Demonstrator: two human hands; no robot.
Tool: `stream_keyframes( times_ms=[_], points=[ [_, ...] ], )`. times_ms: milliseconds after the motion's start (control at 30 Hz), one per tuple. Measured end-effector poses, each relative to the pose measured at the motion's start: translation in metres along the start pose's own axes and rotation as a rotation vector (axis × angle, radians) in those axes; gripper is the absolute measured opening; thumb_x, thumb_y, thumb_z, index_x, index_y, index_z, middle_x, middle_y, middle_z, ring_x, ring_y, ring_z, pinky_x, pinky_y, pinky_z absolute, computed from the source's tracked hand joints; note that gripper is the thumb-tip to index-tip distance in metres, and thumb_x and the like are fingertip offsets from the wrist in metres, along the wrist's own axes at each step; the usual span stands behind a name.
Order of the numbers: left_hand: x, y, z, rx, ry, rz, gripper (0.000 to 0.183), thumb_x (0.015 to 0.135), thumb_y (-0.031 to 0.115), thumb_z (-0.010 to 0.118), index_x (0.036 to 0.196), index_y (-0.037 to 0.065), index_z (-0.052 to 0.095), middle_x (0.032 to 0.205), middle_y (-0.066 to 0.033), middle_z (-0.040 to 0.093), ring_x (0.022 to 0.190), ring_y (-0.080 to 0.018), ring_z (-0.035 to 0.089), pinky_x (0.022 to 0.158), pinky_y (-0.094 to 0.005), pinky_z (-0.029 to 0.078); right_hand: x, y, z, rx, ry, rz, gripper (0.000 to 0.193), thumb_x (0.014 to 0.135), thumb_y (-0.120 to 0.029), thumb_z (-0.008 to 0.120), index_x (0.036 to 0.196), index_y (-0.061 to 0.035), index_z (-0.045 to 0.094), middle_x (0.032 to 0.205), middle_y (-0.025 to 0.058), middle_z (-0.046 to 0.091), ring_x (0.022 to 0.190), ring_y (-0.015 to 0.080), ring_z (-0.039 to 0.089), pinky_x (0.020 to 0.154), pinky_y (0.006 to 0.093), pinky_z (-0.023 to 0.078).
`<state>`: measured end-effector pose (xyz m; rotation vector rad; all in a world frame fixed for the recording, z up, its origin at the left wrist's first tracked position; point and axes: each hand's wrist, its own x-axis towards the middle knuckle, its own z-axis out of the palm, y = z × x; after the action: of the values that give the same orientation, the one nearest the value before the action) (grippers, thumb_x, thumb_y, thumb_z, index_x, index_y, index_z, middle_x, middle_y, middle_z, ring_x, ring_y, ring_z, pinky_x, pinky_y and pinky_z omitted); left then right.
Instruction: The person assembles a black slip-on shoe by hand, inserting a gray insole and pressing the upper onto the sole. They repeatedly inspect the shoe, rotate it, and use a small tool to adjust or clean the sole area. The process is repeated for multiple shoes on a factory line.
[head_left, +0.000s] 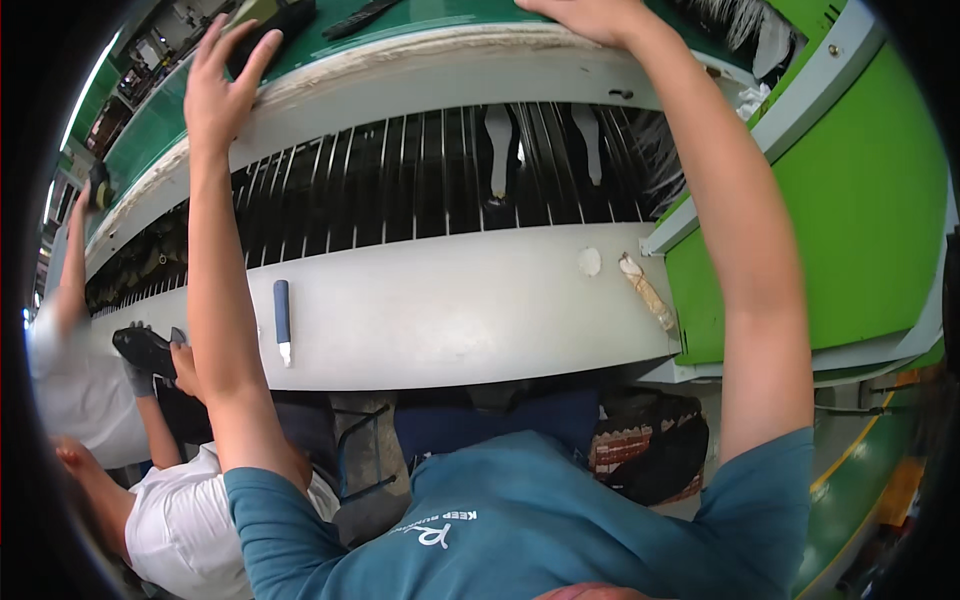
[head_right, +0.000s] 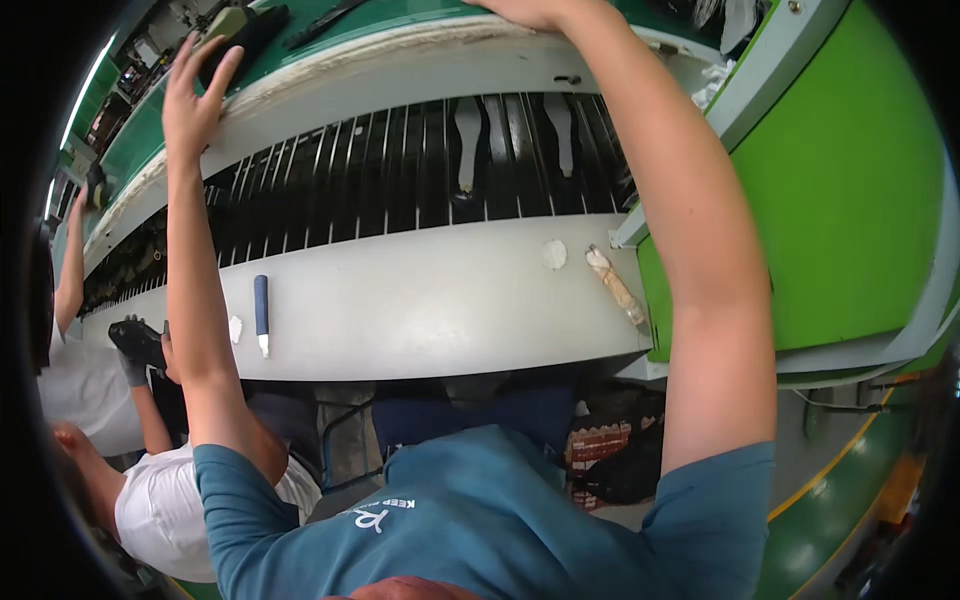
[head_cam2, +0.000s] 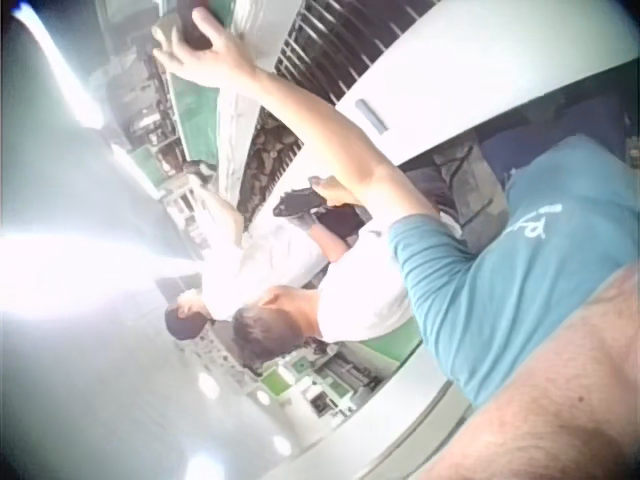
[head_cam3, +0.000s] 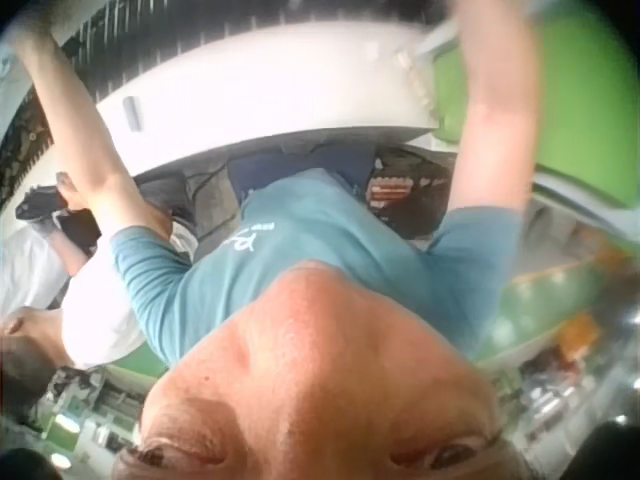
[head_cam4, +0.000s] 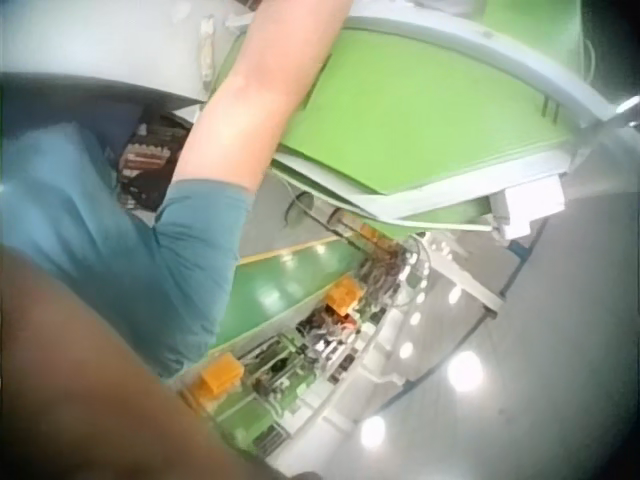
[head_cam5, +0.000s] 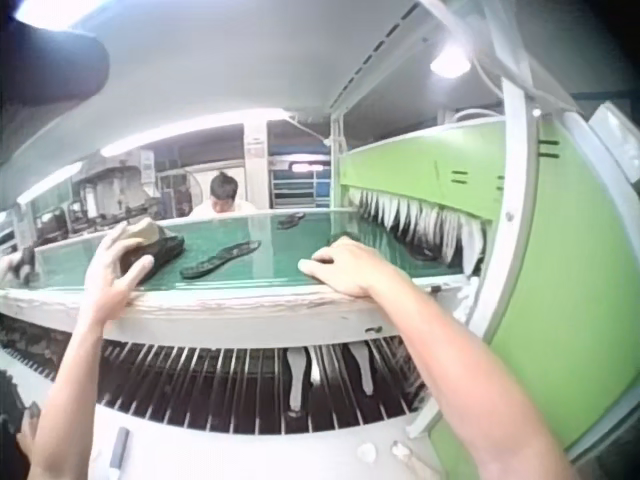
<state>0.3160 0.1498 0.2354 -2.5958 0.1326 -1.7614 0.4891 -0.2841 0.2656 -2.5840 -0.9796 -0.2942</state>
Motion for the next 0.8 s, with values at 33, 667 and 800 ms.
stream_keyframes(
  times_ms=[33,667,800],
  points=[
    [-0.005,0.019,-0.004,-0.025,0.120,0.005,0.046,0.092,0.047,0.089,0.125,0.015,0.084,0.147,-0.0159,0.071,0.138,-0.0322,0.065,0.115,-0.0443,0.050,0.000,0.001,0.007,-0.030,0.094,-0.023,0.057,0.102,-0.058,0.064,0.126,-0.0092,0.083,0.129,0.0255,0.077,0.122,0.0428,0.073,0.109,0.0466,0.056],
    [-0.192,0.422,0.272,-0.466,-1.030,0.121,0.044,0.091,0.033,0.082,0.133,0.022,0.077,0.177,-0.0149,0.035,0.164,-0.0572,0.020,0.126,-0.0606,0.044,-0.017,0.016,0.006,-0.155,0.496,0.086,0.008,0.097,-0.016,0.065,0.100,-0.0082,0.064,0.107,0.0177,0.069,0.103,0.0420,0.070,0.092,0.0522,0.056],
    [-0.204,0.407,0.302,-0.507,-0.904,0.006,0.033,0.087,0.022,0.081,0.119,0.018,0.079,0.175,-0.0129,0.041,0.161,-0.0531,0.032,0.123,-0.0536,0.049,-0.014,0.015,0.006,-0.133,0.519,0.052,0.011,0.098,-0.013,0.060,0.105,-0.0063,0.065,0.111,0.0193,0.071,0.106,0.0433,0.071,0.093,0.0529,0.056]
  ],
)
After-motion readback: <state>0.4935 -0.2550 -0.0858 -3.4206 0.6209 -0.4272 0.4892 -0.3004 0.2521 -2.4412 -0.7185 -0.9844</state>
